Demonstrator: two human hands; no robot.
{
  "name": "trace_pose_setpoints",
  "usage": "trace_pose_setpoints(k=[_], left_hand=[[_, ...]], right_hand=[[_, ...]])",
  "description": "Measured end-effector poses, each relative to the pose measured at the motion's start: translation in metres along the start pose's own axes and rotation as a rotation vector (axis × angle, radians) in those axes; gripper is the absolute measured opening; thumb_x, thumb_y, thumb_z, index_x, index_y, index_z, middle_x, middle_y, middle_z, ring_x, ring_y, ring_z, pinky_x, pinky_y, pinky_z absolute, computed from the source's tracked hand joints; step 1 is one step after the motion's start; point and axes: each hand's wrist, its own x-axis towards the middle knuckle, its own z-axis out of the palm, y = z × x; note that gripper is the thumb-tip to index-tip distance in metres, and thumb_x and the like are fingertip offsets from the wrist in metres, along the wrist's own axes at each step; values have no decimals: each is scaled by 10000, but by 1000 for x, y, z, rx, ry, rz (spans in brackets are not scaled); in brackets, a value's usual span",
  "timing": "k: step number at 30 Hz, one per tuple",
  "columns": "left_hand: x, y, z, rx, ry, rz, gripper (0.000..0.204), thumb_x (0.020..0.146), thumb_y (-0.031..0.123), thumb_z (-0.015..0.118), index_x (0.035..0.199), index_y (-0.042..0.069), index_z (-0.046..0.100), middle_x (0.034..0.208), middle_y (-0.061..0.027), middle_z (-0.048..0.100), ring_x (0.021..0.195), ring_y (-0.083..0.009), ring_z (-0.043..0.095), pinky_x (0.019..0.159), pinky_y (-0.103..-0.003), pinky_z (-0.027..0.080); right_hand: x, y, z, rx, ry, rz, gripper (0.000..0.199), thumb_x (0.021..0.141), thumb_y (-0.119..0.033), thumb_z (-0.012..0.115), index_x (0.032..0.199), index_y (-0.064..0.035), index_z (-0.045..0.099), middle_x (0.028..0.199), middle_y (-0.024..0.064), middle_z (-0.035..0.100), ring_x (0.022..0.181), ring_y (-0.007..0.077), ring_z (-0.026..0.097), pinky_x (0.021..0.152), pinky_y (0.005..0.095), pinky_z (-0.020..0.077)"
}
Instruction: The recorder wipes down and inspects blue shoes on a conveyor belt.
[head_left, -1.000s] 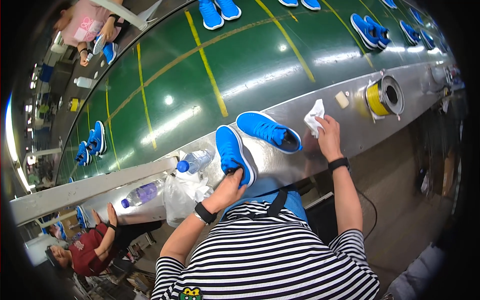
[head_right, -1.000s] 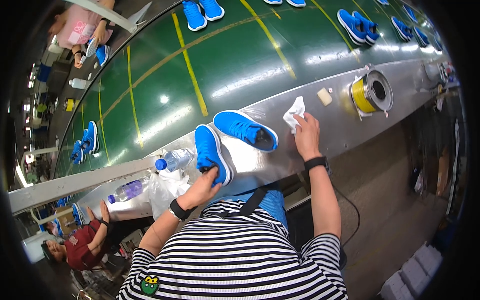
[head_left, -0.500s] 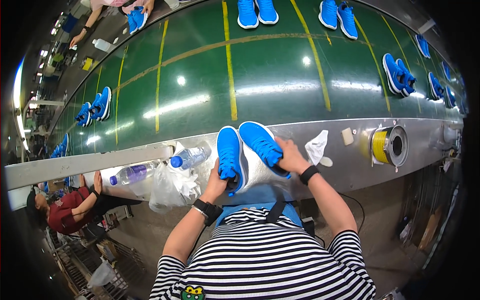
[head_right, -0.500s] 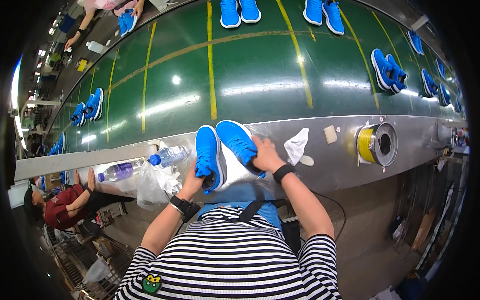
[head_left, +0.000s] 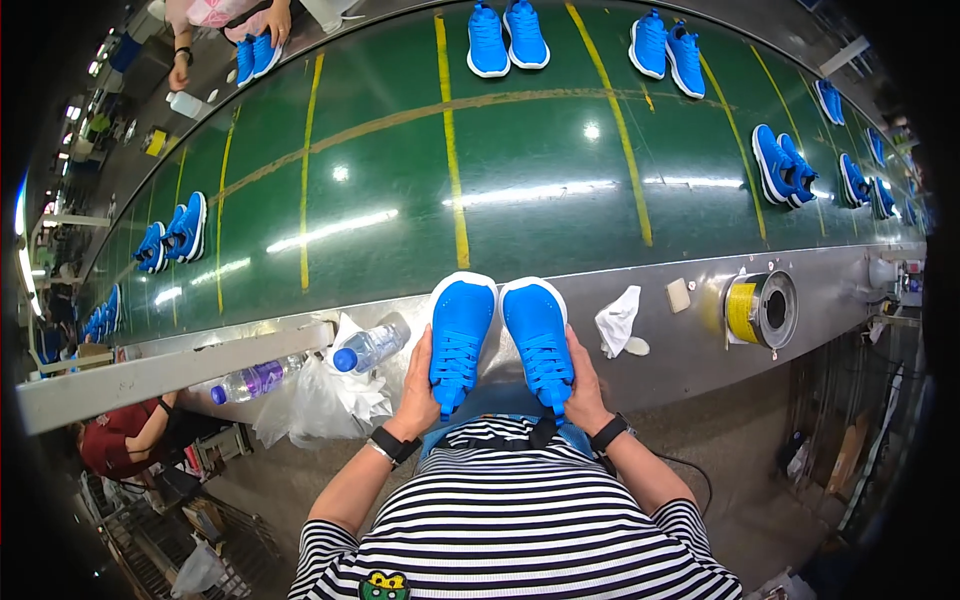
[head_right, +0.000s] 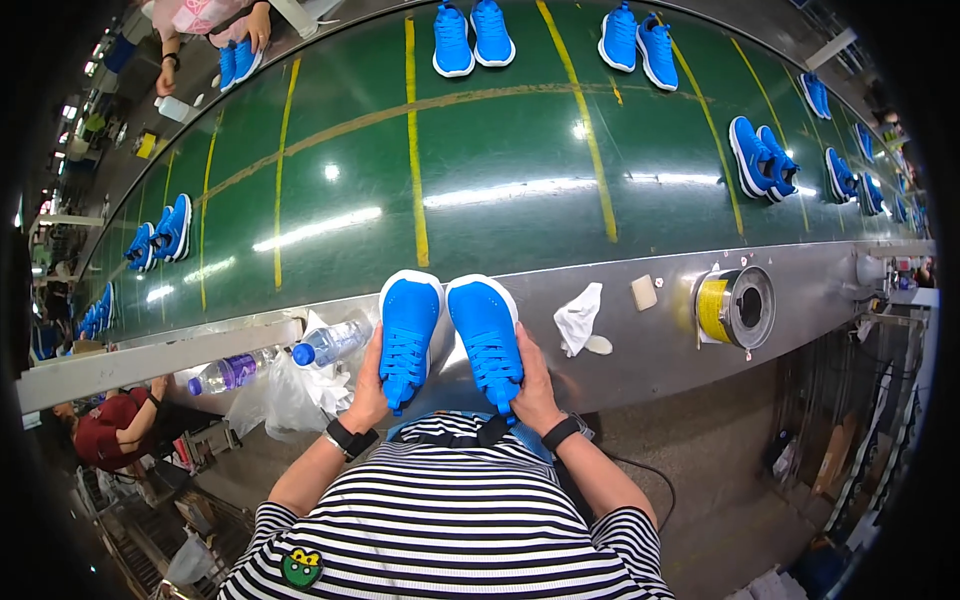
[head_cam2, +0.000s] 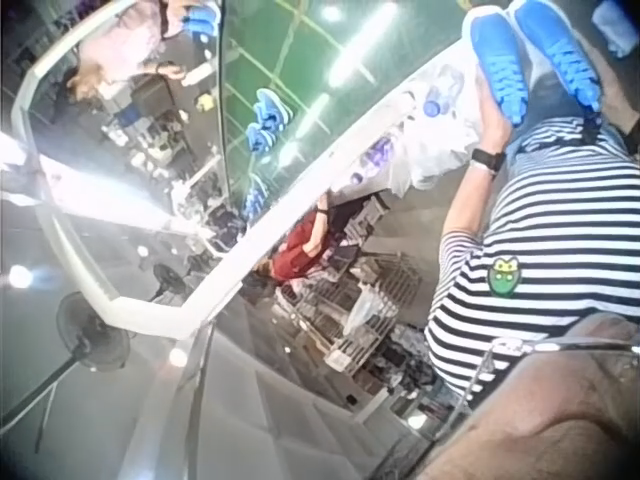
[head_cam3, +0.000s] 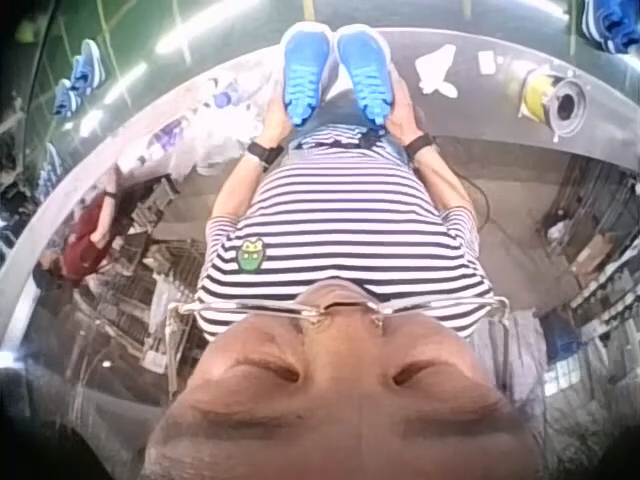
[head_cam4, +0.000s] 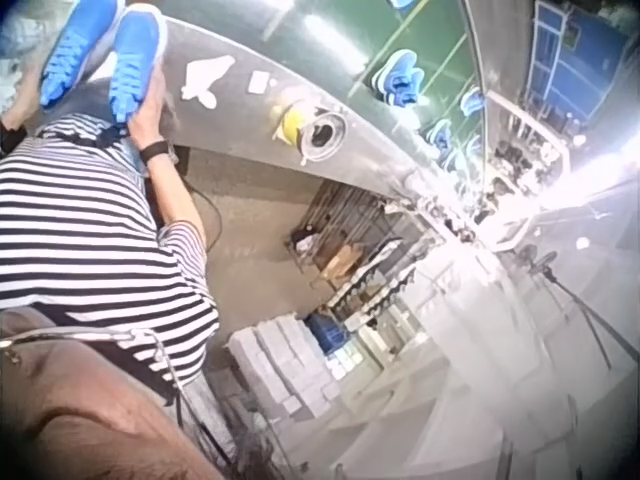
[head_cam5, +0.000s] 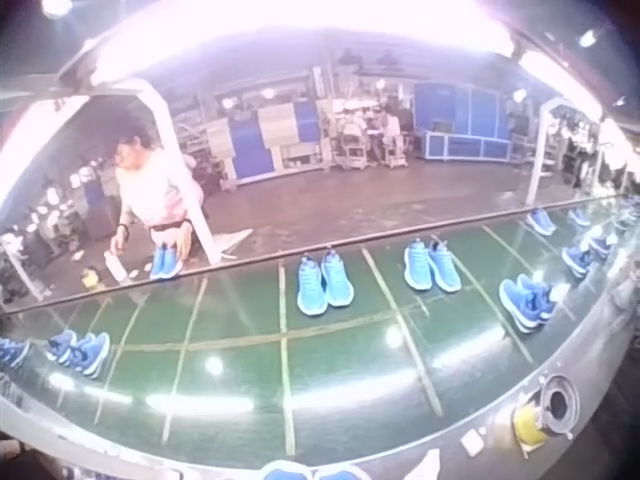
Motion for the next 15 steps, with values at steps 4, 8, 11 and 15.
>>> trace_pose_setpoints(k=[4, 8, 11, 15], left_hand=[[4, 9, -6, 19, 6, 6, 826, 715, 67, 654, 1376, 41, 159, 1243, -200, 398, 1125, -303, 442, 940, -363, 364], [-1, 16, -13, 141, 43, 30, 845, 635, -42, 598, 1371, 41, 191, 1252, -206, 325, 1156, -360, 363, 965, -379, 332], [-8, 19, -13, 202, 73, 36, 857, 600, -52, 596, 1361, 35, 211, 1212, -197, 327, 1139, -356, 354, 971, -375, 316], [-16, 28, -9, 223, 120, 20, 876, 557, -7, 633, 1340, 22, 241, 1155, -211, 334, 1092, -367, 354, 949, -389, 325]], right_hand=[[4, -12, -8, -243, 80, -104, 731, 704, -91, 618, 1344, -43, 269, 1255, 195, 409, 1140, 345, 403, 975, 389, 302], [0, -17, -10, -357, 92, -139, 739, 646, -33, 584, 1326, -40, 294, 1218, 194, 425, 1113, 351, 401, 972, 404, 283], [-4, -18, -11, -342, 105, -139, 772, 602, -32, 575, 1320, -31, 290, 1203, 198, 423, 1109, 352, 389, 967, 408, 281], [-4, -24, -9, -359, 112, -123, 804, 572, -53, 592, 1313, -11, 283, 1181, 210, 417, 1081, 358, 385, 956, 413, 282]])
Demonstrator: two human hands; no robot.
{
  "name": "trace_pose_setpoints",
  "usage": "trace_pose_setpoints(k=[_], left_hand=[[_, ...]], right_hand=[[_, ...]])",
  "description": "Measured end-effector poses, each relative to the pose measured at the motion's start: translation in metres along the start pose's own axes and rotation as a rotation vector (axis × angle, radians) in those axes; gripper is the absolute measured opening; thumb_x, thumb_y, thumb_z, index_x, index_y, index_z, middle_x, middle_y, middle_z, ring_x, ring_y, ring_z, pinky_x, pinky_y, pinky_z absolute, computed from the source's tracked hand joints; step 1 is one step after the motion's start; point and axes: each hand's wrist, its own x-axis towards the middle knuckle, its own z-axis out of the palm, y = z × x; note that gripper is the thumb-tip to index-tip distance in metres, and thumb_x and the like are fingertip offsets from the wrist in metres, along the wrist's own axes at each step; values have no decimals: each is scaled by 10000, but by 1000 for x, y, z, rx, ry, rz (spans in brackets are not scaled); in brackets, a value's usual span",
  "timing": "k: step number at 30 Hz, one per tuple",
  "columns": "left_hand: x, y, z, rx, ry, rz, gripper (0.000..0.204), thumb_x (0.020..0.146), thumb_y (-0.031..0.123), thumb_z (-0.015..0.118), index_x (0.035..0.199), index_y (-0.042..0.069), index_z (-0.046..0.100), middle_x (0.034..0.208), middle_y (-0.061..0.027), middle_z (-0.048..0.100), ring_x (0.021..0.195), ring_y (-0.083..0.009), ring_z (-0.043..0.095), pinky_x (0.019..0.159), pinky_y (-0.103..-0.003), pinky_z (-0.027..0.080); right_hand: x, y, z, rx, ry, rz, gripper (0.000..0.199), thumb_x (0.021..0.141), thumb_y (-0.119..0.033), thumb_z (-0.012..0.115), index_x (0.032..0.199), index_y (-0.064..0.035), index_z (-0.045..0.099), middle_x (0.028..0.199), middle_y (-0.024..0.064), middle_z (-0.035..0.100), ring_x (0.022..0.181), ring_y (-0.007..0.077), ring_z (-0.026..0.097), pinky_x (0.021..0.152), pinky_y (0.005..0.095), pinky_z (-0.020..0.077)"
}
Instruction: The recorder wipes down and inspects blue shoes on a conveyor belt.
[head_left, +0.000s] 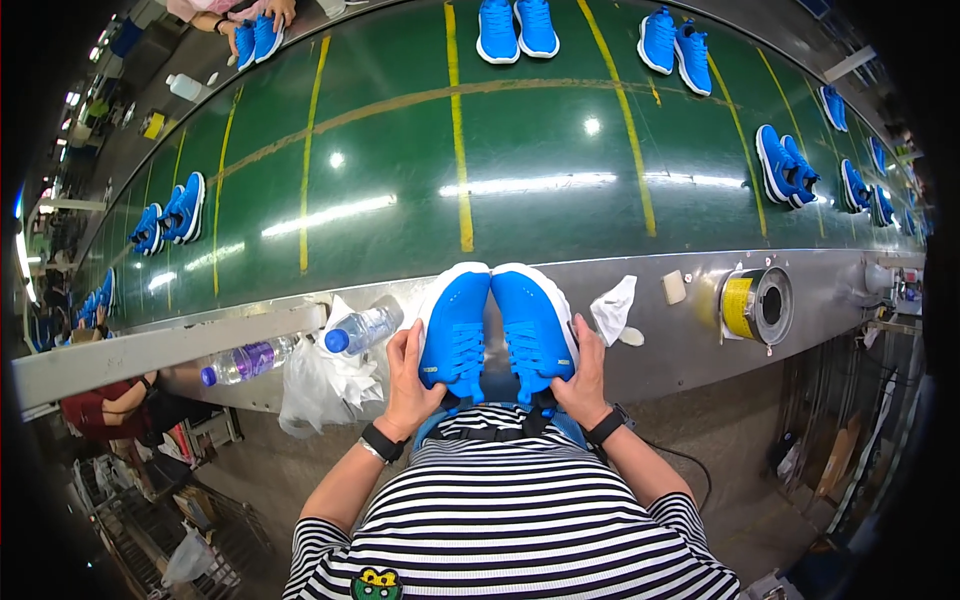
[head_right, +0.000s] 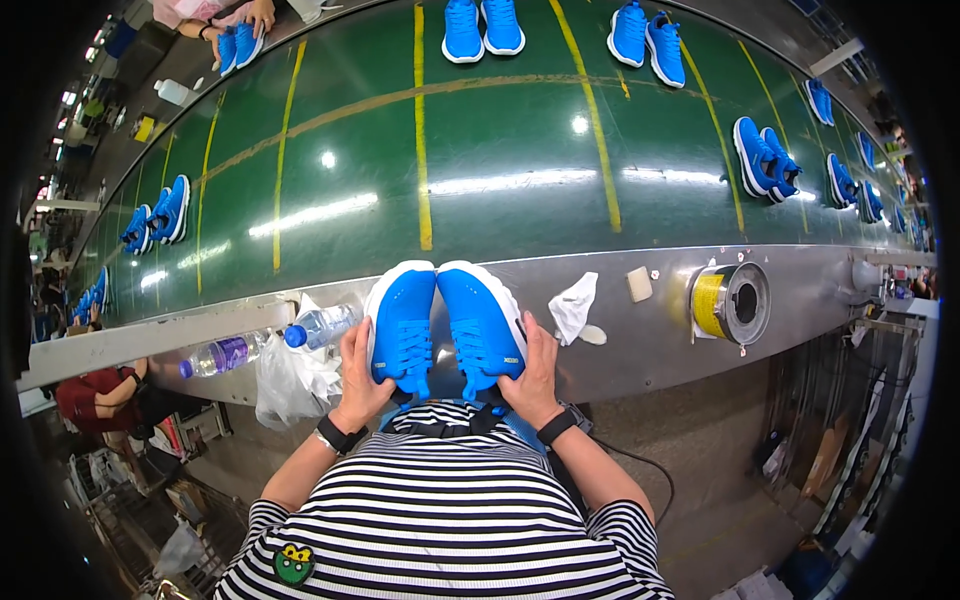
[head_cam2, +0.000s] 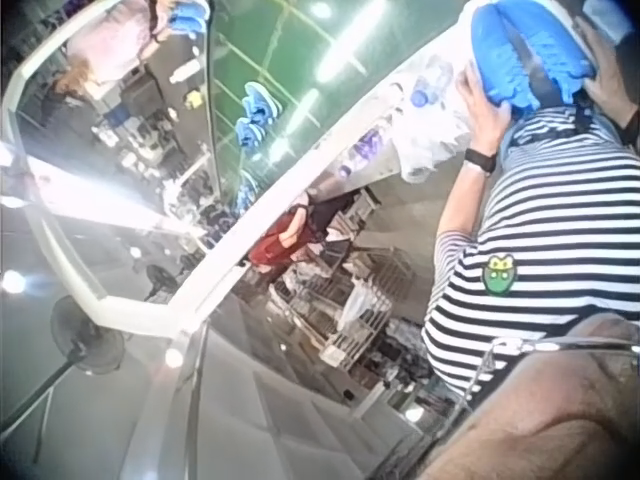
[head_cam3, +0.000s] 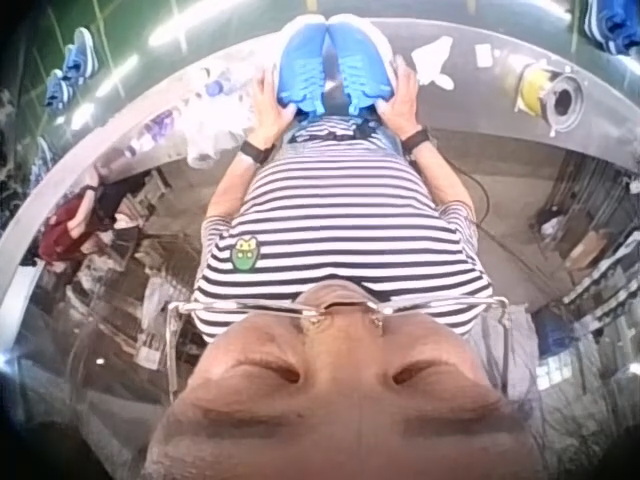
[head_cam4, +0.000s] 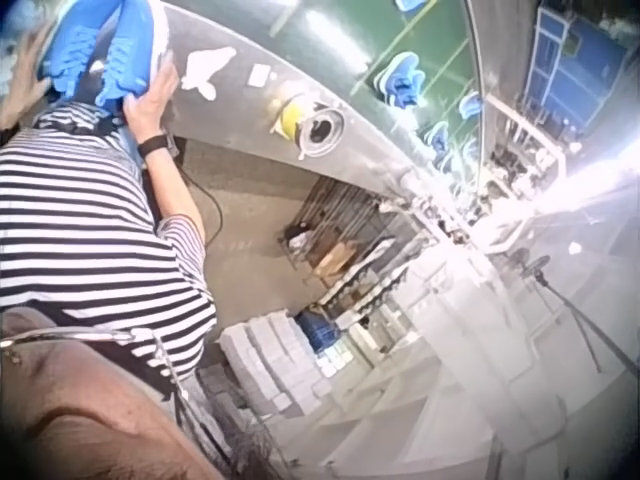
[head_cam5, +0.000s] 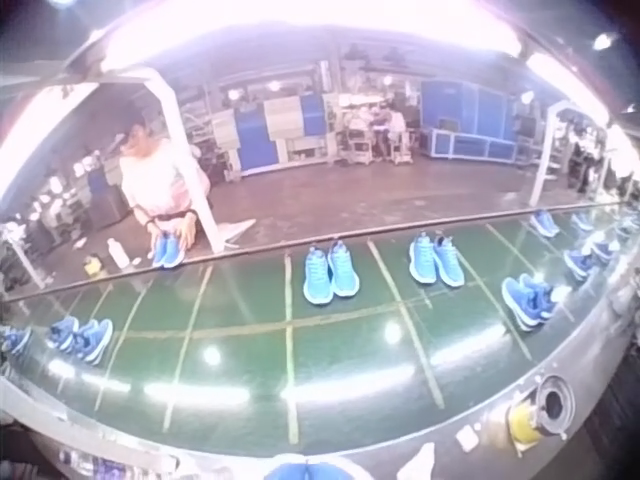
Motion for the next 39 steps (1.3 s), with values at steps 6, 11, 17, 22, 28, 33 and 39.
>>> trace_pose_setpoints(k=[6, 11, 17, 22, 28, 33, 39], left_hand=[[4, 12, 20, 129, 8, -96, 910, 566, 112, 744, 1311, -31, 241, 1117, -218, 351, 1037, -363, 378, 893, -392, 351], [14, -23, 30, -139, -160, -272, 787, 676, 232, 730, 1319, 41, 318, 1078, -193, 416, 965, -298, 455, 861, -361, 392], [13, -57, 37, -280, -250, -406, 522, 918, 370, 401, 1341, 76, 317, 1191, -225, 487, 1099, -253, 487, 936, -302, 357], [14, -65, 35, -695, -287, -495, 541, 931, 403, 364, 1279, -10, 387, 1180, -150, 511, 1084, -192, 476, 932, -279, 359], [18, -50, 22, -773, -299, -659, 587, 934, 455, 299, 1160, -57, 477, 1106, -129, 556, 971, -162, 527, 870, -266, 403], [21, -44, 13, -739, -254, -622, 577, 932, 452, 315, 1190, -45, 453, 1125, -129, 542, 987, -160, 521, 867, -273, 409], [25, -42, 10, -685, -142, -606, 566, 937, 441, 308, 1149, -49, 494, 1101, -130, 555, 968, -164, 528, 854, -274, 413]], right_hand=[[10, -12, 11, -293, -36, -39, 888, 595, -278, 751, 1294, 7, 285, 1137, 186, 401, 1056, 360, 369, 905, 440, 301], [20, 26, 18, -50, -160, -59, 751, 664, -325, 735, 1255, -21, 384, 1125, 186, 437, 1019, 327, 442, 883, 399, 364], [36, 54, 12, 298, -392, 164, 542, 815, -280, 608, 1266, -46, 419, 1209, 133, 488, 1011, 216, 512, 887, 300, 395], [44, 45, 1, 616, -452, 404, 445, 876, -241, 531, 1262, -41, 433, 1201, 70, 507, 1064, 133, 467, 895, 257, 376], [40, 42, -5, 860, -380, 586, 519, 916, -357, 444, 1275, 15, 392, 1190, 83, 508, 1046, 117, 489, 893, 246, 388], [38, 43, -6, 950, -347, 610, 543, 916, -366, 439, 1284, 28, 368, 1178, 88, 515, 1023, 115, 506, 857, 239, 417], [39, 40, -4, 1060, -259, 597, 546, 917, -403, 406, 1254, 26, 390, 1150, 90, 533, 999, 122, 528, 849, 256, 434]])
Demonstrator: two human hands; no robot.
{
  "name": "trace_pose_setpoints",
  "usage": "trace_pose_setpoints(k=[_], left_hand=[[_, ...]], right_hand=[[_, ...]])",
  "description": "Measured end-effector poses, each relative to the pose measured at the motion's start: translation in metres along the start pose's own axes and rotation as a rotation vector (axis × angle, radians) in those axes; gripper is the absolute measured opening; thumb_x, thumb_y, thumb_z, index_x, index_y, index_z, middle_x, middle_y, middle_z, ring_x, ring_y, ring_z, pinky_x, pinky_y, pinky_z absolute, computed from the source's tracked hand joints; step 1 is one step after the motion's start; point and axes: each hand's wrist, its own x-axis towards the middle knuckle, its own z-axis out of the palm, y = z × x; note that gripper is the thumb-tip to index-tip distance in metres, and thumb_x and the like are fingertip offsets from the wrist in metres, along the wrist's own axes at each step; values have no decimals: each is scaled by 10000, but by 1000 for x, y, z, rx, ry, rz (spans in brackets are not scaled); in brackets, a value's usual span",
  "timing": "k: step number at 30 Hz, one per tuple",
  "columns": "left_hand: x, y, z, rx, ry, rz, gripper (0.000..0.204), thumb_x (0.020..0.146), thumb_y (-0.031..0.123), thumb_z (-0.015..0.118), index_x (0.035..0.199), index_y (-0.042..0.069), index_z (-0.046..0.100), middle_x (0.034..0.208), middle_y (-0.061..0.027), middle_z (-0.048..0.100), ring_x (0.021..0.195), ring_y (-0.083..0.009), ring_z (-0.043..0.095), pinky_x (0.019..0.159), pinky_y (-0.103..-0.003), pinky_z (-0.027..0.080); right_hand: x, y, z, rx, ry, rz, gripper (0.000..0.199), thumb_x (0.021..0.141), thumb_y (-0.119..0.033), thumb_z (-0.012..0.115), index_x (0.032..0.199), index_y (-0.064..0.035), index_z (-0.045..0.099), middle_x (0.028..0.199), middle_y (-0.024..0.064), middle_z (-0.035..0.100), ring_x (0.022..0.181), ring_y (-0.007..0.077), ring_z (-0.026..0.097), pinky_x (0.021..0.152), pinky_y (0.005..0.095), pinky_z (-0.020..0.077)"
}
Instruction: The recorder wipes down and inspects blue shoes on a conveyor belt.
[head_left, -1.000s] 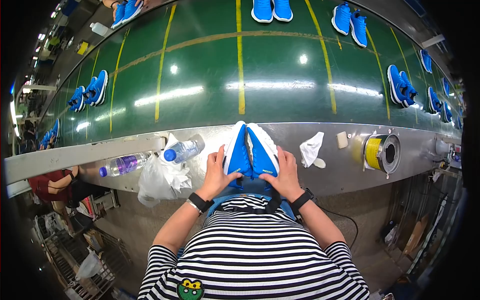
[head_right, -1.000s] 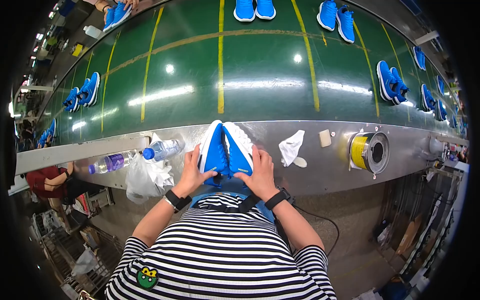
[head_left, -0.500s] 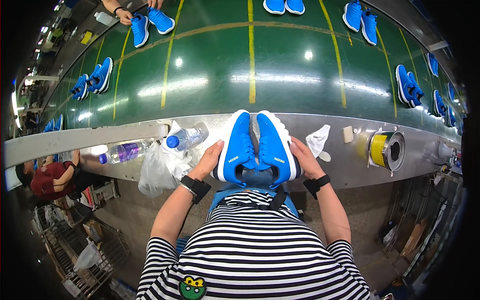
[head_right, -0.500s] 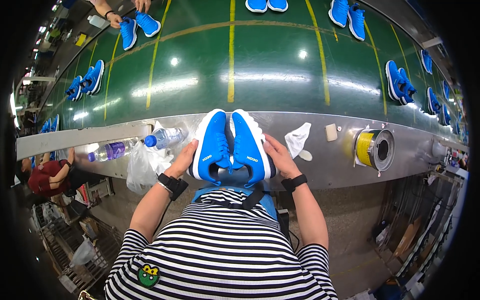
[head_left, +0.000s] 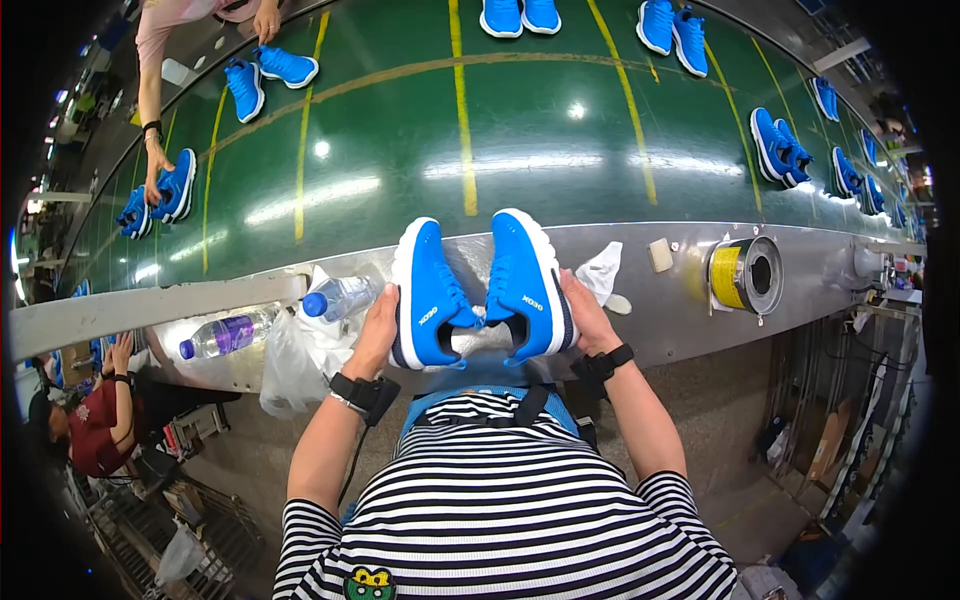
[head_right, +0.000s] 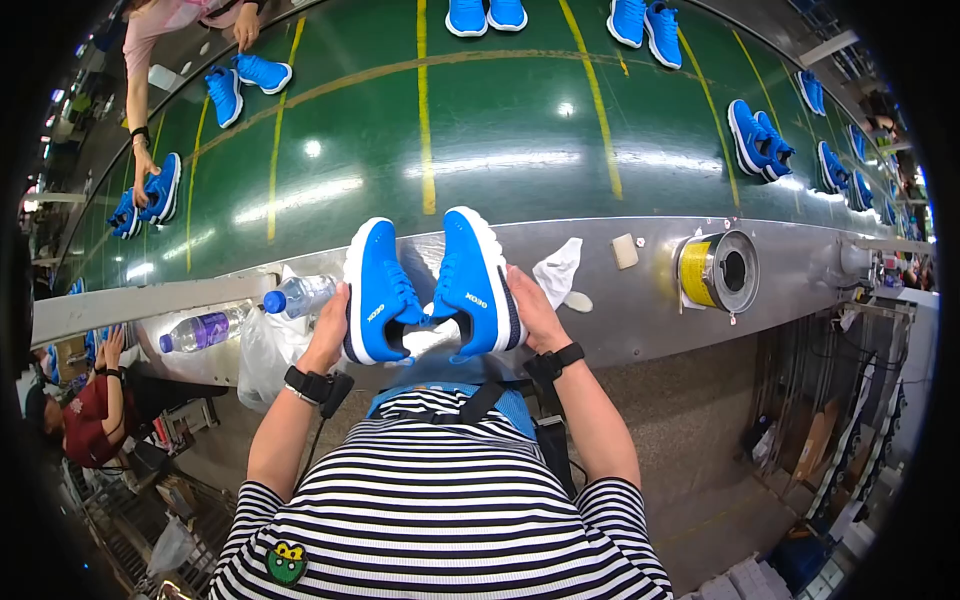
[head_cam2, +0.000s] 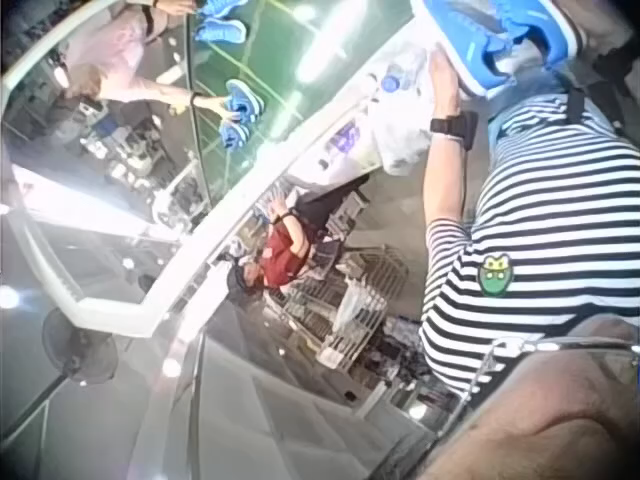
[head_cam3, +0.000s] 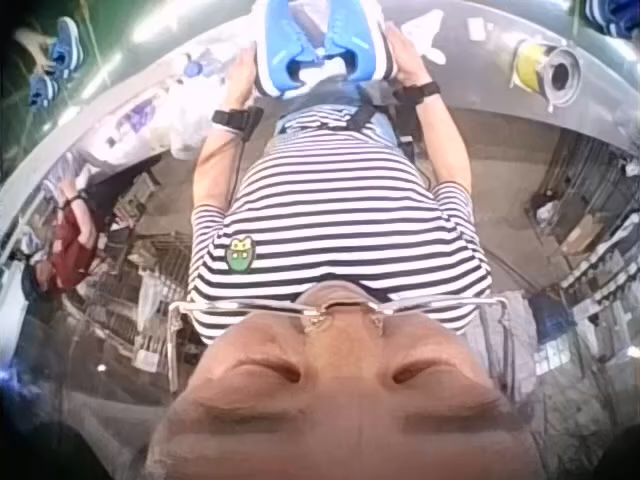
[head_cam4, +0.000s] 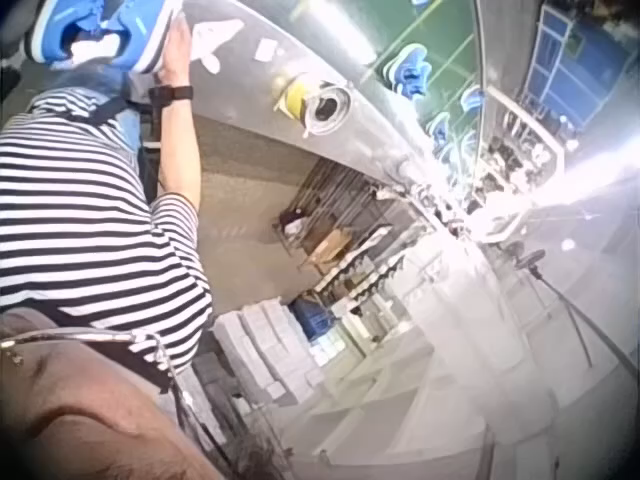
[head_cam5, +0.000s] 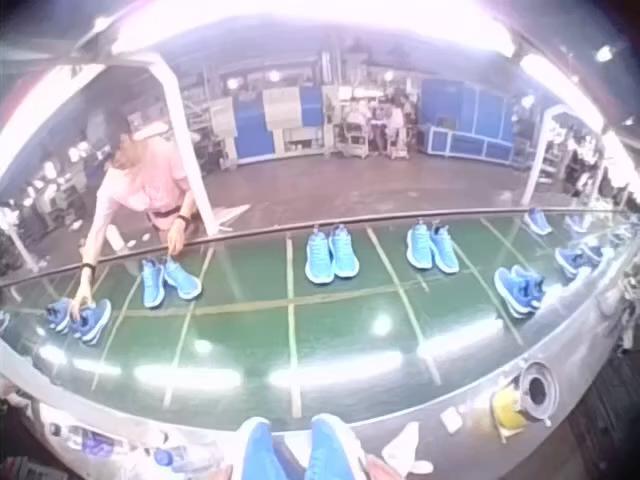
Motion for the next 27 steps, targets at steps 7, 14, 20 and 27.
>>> trace_pose_setpoints(k=[7, 14, 20, 27], left_hand=[[14, 30, 33, -556, 81, -201, 560, 927, 442, 325, 1232, -24, 392, 1151, -152, 535, 1005, -234, 560, 868, -353, 463], [14, 40, 49, -747, 17, -201, 556, 926, 462, 291, 1236, 12, 393, 1180, -144, 519, 1058, -265, 531, 896, -399, 444], [11, 43, 56, -989, -149, -383, 559, 931, 474, 216, 1270, 61, 382, 1222, -139, 496, 1095, -301, 504, 935, -450, 407], [17, -10, 55, -408, -27, -281, 491, 901, 482, 371, 1174, 87, 475, 1015, -127, 571, 928, -241, 568, 778, -422, 464]], right_hand=[[7, -9, 27, 464, 139, 12, 434, 926, -378, 388, 1191, -41, 453, 1102, 112, 575, 957, 213, 584, 826, 337, 483], [16, 2, 29, 686, 96, 123, 442, 926, -400, 359, 1215, -79, 448, 1171, 95, 541, 1044, 255, 536, 907, 394, 428], [8, -1, 51, 819, 76, 238, 415, 921, -393, 371, 1156, -75, 499, 1086, 123, 583, 980, 269, 573, 872, 418, 461], [22, 47, 11, -91, 294, 14, 332, 909, -259, 467, 1158, -43, 502, 848, 25, 547, 723, 67, 493, 626, 221, 413]])
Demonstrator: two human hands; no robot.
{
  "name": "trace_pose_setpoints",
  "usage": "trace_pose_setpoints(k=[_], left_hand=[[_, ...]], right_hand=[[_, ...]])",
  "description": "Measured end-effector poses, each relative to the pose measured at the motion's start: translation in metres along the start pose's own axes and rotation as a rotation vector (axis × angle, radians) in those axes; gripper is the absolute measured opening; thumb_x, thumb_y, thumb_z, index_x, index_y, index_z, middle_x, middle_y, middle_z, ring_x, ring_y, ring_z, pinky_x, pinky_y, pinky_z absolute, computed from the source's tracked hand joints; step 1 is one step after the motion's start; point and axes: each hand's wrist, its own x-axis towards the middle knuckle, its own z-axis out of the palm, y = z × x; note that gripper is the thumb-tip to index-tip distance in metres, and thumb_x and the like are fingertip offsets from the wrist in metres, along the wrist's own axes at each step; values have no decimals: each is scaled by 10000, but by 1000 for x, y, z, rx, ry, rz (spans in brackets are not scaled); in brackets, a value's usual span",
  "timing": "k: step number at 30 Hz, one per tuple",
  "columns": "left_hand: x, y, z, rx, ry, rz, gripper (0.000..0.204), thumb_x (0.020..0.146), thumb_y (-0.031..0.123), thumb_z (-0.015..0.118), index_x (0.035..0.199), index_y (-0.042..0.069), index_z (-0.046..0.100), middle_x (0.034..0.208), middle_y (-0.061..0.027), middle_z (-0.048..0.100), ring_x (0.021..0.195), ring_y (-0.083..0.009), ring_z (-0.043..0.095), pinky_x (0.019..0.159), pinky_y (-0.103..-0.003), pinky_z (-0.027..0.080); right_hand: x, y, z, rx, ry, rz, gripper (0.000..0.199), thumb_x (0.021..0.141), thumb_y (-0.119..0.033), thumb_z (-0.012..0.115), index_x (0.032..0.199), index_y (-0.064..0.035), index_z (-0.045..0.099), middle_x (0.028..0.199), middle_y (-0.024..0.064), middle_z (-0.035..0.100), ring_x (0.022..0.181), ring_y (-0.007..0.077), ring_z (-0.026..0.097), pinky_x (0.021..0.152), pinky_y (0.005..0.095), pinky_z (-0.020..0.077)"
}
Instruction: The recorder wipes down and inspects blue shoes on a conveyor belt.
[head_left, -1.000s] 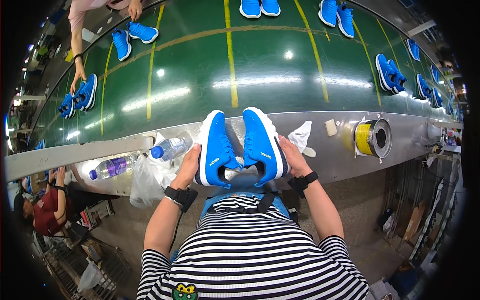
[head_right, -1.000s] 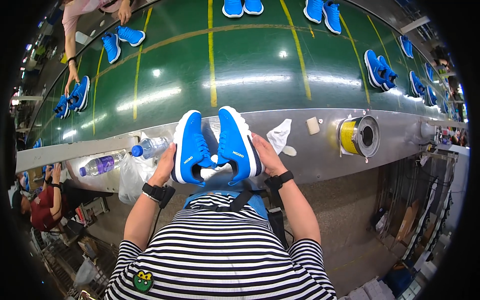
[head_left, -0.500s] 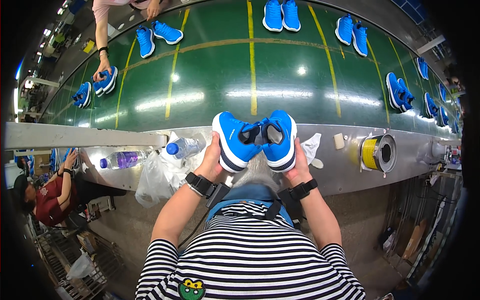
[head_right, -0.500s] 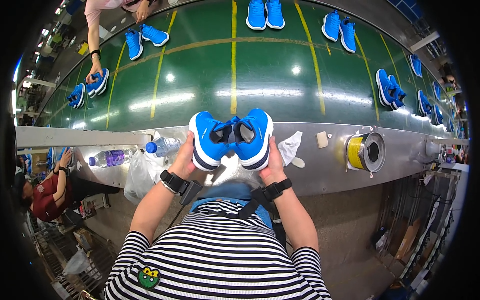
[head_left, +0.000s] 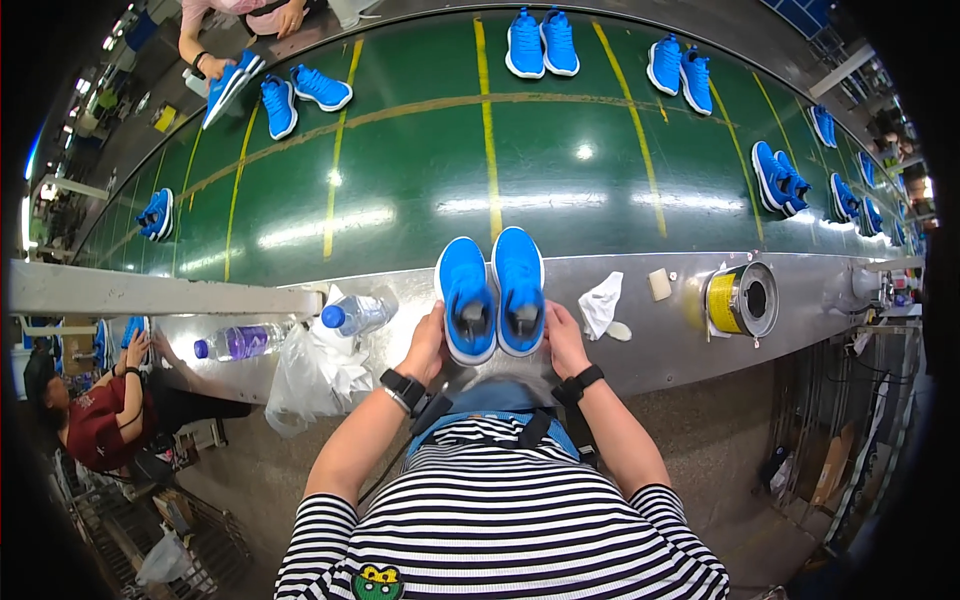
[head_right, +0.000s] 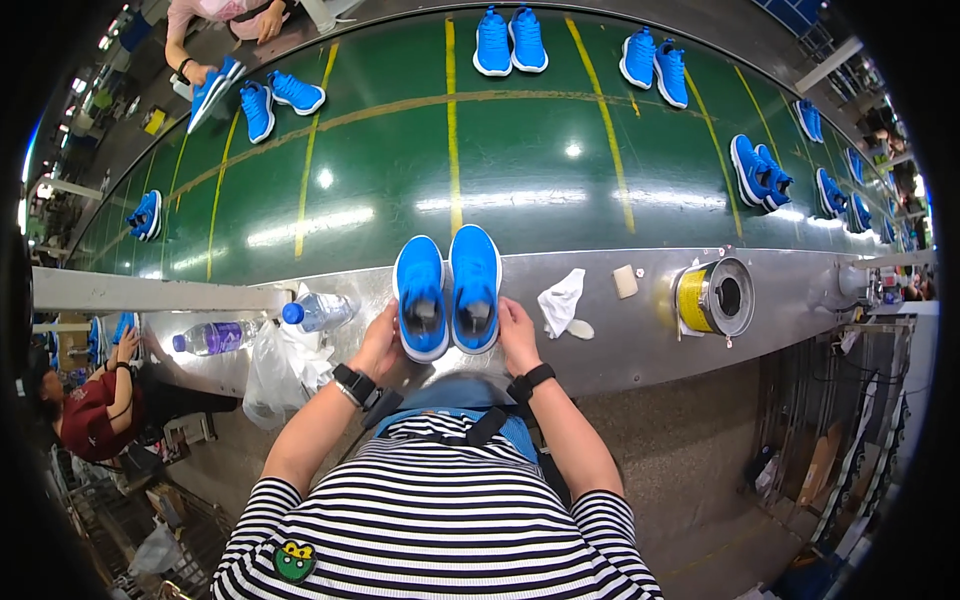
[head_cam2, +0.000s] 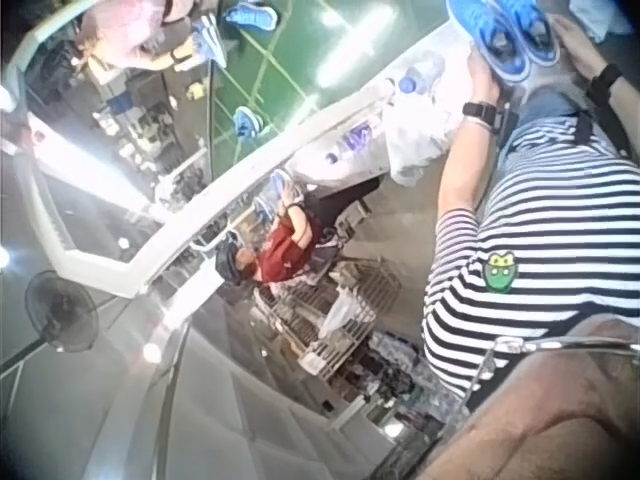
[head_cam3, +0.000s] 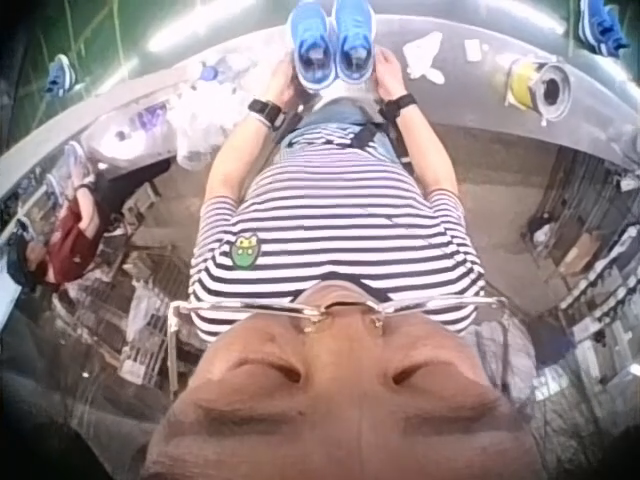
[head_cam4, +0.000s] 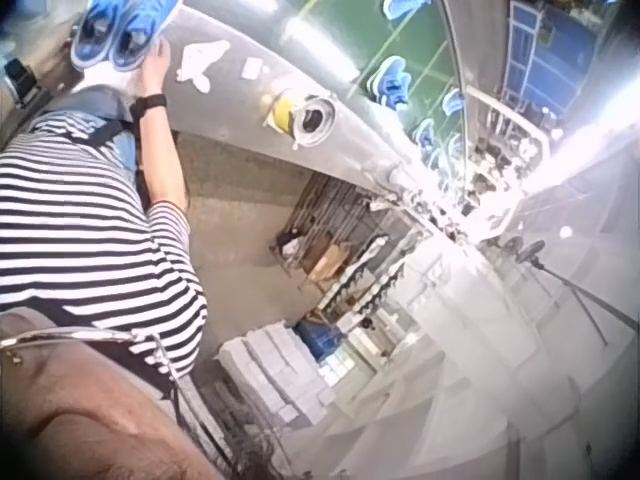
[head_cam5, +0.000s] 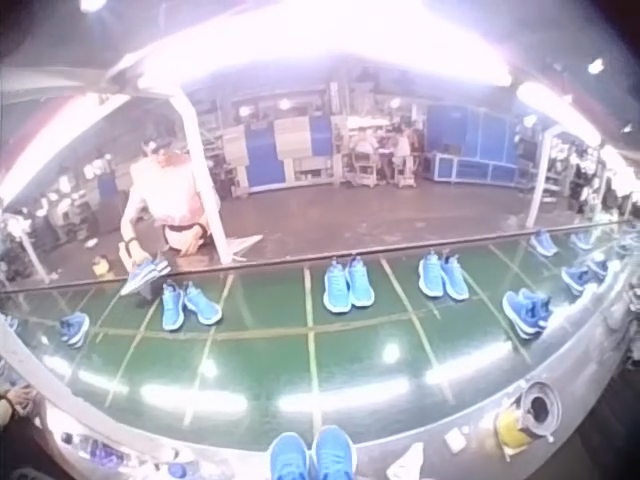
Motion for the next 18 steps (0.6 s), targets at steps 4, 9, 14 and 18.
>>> trace_pose_setpoints(k=[4, 9, 14, 18], left_hand=[[-30, 0, 7, -15, -24, 33, 530, 877, 530, 396, 1197, 113, 457, 1156, -116, 457, 1047, -234, 443, 846, -410, 380], [-31, -23, -9, 375, -169, 435, 662, 860, 326, 550, 1316, -39, 237, 1193, -128, 455, 1037, -163, 483, 878, -293, 389], [-8, -25, -9, 299, -5, 278, 522, 804, 129, 526, 1246, -71, 331, 882, -122, 573, 732, -161, 555, 648, -269, 465], [-21, 15, -2, 234, -4, -120, 328, 825, 193, 435, 1111, 32, 459, 892, -89, 558, 761, -199, 559, 684, -353, 512]], right_hand=[[-29, -14, -5, -223, -112, -84, 317, 897, -187, 488, 1174, -34, 486, 956, 48, 573, 833, 100, 543, 721, 242, 446], [-70, -41, 2, -444, 30, -521, 333, 792, -62, 594, 1119, -37, 532, 989, 84, 567, 884, 173, 564, 760, 283, 451], [-74, -38, 19, -1182, -327, -910, 490, 707, -87, 637, 1175, -106, 495, 968, 125, 548, 903, 273, 514, 857, 382, 350], [-61, -40, 16, -1470, -271, -870, 618, 704, -61, 605, 1278, -145, 391, 843, 93, 557, 836, 261, 520, 836, 407, 319]])
